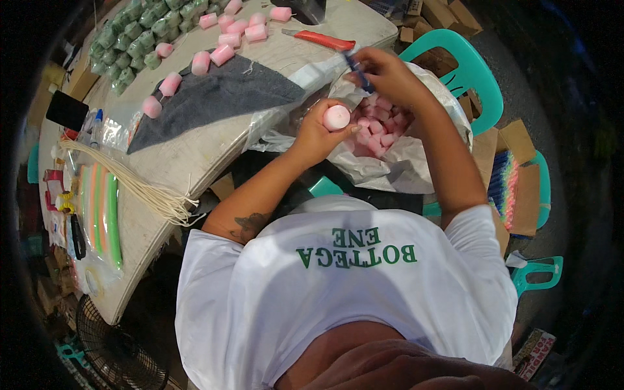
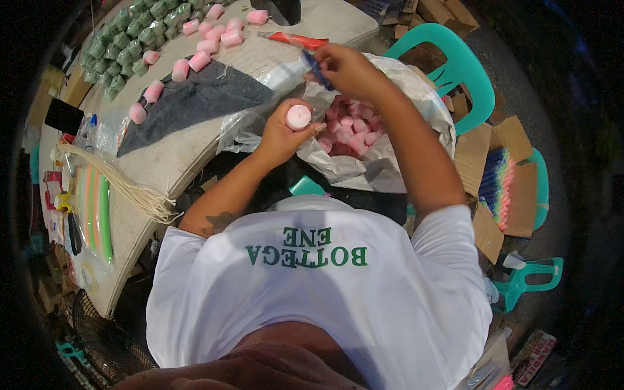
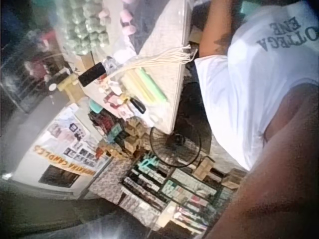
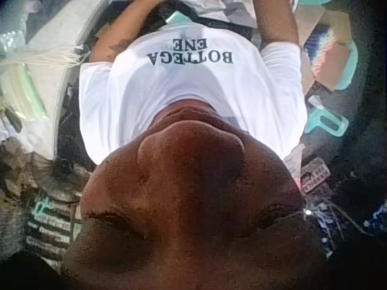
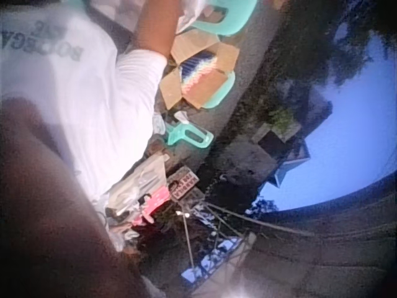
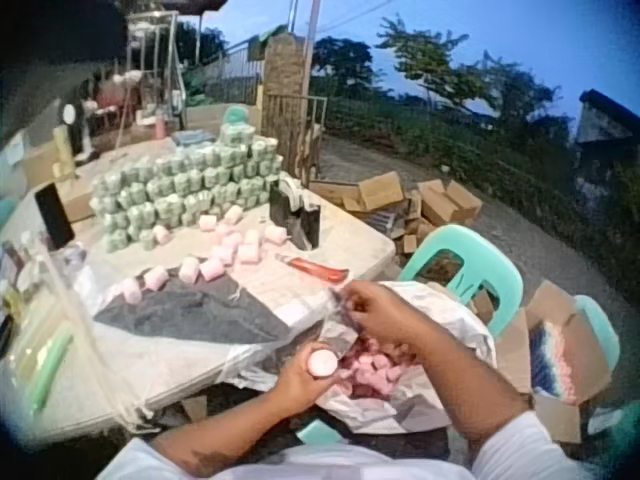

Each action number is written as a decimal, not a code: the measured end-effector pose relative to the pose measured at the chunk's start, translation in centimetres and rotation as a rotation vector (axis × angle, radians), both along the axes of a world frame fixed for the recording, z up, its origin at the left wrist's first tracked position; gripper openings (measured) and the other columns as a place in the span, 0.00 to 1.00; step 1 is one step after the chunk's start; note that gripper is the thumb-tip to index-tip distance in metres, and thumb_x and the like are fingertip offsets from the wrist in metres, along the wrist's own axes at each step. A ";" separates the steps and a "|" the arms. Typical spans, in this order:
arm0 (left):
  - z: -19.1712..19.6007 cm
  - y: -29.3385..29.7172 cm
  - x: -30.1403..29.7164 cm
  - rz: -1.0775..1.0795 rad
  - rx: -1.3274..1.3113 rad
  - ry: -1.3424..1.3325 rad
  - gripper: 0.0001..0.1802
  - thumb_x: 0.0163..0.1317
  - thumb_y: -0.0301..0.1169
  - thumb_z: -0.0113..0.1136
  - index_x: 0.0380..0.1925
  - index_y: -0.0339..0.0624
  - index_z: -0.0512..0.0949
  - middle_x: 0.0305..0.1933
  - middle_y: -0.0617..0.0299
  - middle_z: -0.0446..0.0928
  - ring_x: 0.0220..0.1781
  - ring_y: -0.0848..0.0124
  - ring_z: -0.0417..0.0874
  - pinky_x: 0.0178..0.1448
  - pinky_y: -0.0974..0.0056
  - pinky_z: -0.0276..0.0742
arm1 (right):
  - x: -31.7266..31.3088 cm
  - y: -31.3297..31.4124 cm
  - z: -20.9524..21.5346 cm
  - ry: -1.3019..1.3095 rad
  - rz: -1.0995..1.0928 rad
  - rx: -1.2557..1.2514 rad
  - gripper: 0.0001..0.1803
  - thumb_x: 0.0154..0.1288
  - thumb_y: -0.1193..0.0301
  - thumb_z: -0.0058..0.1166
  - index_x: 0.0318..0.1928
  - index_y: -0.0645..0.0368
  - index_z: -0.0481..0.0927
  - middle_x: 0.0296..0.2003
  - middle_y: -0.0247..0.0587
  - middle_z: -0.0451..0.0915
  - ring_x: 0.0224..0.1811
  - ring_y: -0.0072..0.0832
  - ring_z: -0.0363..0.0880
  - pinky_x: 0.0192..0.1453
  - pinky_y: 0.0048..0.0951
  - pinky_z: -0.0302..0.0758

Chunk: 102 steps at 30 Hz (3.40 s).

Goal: The person repeatedly picks pink foam balls from a sack, wraps a thin string around each one, ties a knot, and uses scissors to trim the excess string. The finished balls are placed on a gray mat on the table.

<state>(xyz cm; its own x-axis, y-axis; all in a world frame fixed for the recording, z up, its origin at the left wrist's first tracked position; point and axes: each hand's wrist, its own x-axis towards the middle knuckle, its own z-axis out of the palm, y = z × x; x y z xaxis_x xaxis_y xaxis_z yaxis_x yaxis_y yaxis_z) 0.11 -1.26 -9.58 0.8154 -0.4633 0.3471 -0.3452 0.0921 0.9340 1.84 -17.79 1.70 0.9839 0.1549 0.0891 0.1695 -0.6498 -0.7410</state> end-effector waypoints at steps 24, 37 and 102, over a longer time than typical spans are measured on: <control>2.9 -6.0 -0.1 0.052 0.186 -0.057 0.18 0.43 0.33 0.66 0.35 0.38 0.76 0.30 0.56 0.79 0.34 0.65 0.81 0.40 0.64 0.75 | -11.9 -0.9 -1.1 -0.364 -0.199 0.665 0.18 0.58 0.76 0.55 0.49 0.65 0.68 0.41 0.42 0.76 0.44 0.26 0.75 0.49 0.27 0.71; 3.6 -5.1 -0.5 0.058 0.253 0.042 0.19 0.40 0.32 0.69 0.34 0.40 0.77 0.29 0.59 0.79 0.31 0.73 0.79 0.37 0.66 0.75 | -11.1 0.0 -3.0 -0.311 -0.175 0.572 0.17 0.57 0.77 0.56 0.47 0.64 0.69 0.40 0.40 0.76 0.42 0.22 0.75 0.48 0.23 0.71; 3.2 -1.0 -1.2 -0.405 -0.553 0.981 0.38 0.53 0.70 0.33 0.45 0.51 0.72 0.39 0.65 0.75 0.38 0.73 0.74 0.41 0.67 0.67 | -3.6 3.0 -6.1 -0.145 0.232 0.206 0.28 0.50 0.70 0.61 0.54 0.63 0.71 0.56 0.46 0.69 0.56 0.29 0.69 0.59 0.29 0.64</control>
<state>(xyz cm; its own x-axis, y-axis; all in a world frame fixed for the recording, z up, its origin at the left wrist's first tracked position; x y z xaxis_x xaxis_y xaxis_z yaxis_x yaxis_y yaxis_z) -1.12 -2.30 -6.41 0.6733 -0.7313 -0.1087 0.6393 0.5019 0.5826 -1.76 -14.82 -4.41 0.8996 0.3371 0.2778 0.4079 -0.4212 -0.8101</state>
